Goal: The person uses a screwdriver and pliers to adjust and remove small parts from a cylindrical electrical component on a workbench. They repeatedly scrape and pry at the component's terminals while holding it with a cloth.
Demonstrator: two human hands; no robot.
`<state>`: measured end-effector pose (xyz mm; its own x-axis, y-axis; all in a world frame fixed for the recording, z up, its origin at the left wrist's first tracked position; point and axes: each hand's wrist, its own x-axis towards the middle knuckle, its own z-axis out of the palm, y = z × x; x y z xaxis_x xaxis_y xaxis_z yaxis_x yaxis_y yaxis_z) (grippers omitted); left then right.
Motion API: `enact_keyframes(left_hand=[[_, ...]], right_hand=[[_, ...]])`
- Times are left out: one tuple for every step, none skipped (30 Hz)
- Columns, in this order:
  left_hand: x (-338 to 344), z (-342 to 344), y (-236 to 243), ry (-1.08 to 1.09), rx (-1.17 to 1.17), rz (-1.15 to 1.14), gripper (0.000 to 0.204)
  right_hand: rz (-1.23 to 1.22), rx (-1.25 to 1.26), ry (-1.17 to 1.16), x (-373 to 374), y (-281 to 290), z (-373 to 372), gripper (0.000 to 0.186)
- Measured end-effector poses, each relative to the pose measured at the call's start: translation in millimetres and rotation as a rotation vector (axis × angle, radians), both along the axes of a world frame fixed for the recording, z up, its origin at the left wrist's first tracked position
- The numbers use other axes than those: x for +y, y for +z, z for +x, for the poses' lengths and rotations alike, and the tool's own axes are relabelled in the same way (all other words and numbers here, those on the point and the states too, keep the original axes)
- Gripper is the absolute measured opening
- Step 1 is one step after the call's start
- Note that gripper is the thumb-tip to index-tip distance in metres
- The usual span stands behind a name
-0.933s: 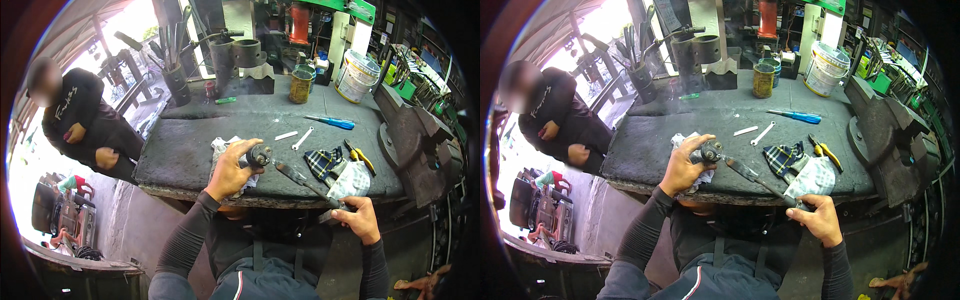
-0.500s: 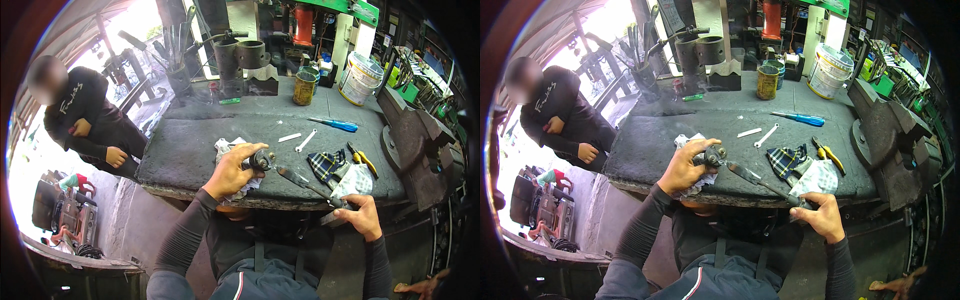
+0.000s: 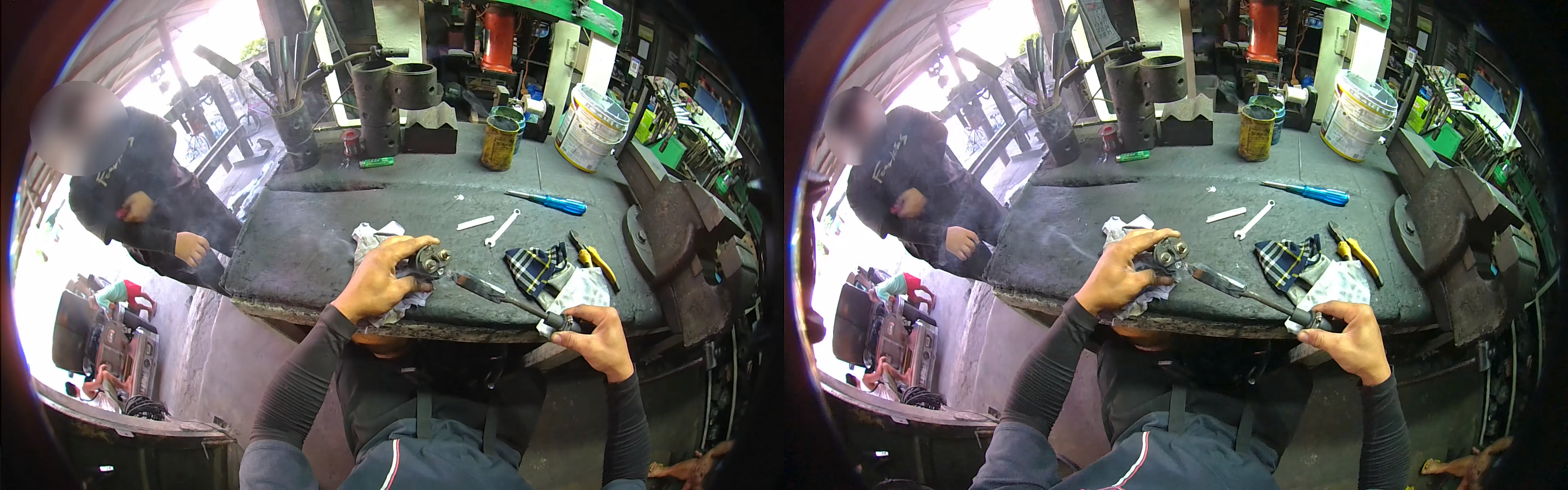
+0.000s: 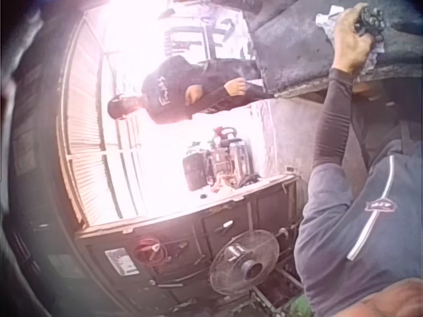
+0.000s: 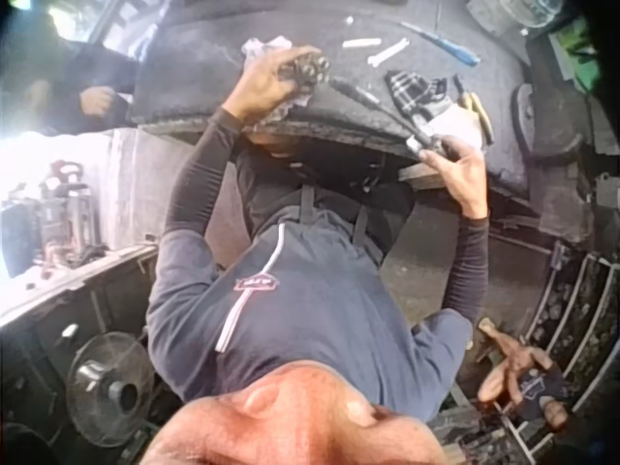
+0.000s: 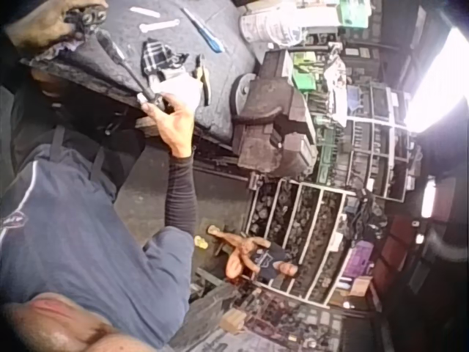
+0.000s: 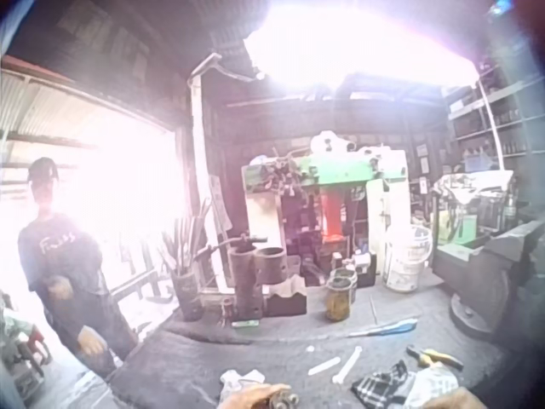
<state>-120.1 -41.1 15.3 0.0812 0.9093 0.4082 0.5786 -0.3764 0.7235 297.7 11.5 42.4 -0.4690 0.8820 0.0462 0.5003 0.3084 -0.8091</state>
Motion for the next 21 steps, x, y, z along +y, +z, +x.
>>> enact_keyframes(left_hand=[[0,-1,-2,0.003,-0.005,0.024,0.071],[1,0,-1,0.003,0.005,0.036,0.071],[2,2,0,0.004,0.015,0.048,0.070],[2,3,2,0.005,0.025,0.060,0.070],[2,1,3,-0.013,0.030,0.049,0.070],[2,-1,5,-0.032,0.034,0.037,0.070],[3,-3,6,-0.050,0.039,0.026,0.070],[4,-5,8,-0.060,0.038,0.006,0.070],[5,-6,9,-0.071,0.038,-0.014,0.070],[5,-6,9,-0.081,0.037,-0.034,0.070],[4,-7,9,-0.079,0.036,-0.031,0.071],[3,-7,8,-0.076,0.035,-0.027,0.071],[2,-7,7,-0.074,0.034,-0.024,0.071],[2,-7,7,-0.072,0.022,-0.053,0.070],[1,-7,8,-0.070,0.010,-0.082,0.070],[1,-7,8,-0.068,-0.001,-0.111,0.070],[1,-8,6,-0.065,-0.012,-0.107,0.069],[3,-9,3,-0.062,-0.022,-0.104,0.069],[3,-10,0,-0.060,-0.032,-0.100,0.069],[4,-11,-2,-0.047,-0.049,-0.087,0.068],[4,-10,-4,-0.035,-0.066,-0.074,0.068]], right_hand=[[-0.045,-0.008,-0.005,0,1,-1,0.043],[-0.087,-0.018,-0.020,-1,4,0,0.043],[-0.129,-0.026,-0.035,-1,5,1,0.042],[-0.088,-0.019,-0.017,1,6,2,0.044],[-0.050,-0.011,0.007,3,7,1,0.045],[-0.013,-0.003,0.032,5,7,1,0.046],[0.066,-0.016,0.047,7,6,2,0.046],[0.147,-0.028,0.062,9,4,3,0.046],[0.227,-0.040,0.078,11,3,4,0.046],[0.261,-0.048,0.094,12,4,4,0.046],[0.293,-0.054,0.110,14,5,3,0.045],[0.325,-0.060,0.125,16,6,2,0.045],[0.344,-0.080,0.131,17,9,-1,0.044],[0.362,-0.102,0.135,16,14,-3,0.044],[0.379,-0.125,0.139,17,17,-4,0.043],[0.413,-0.112,0.145,19,15,-5,0.043],[0.447,-0.100,0.152,22,13,-5,0.043],[0.481,-0.087,0.159,23,12,-6,0.044],[0.414,-0.118,0.149,23,14,-6,0.044],[0.368,-0.107,0.132,22,13,-6,0.044],[0.322,-0.096,0.115,20,10,-5,0.044]])
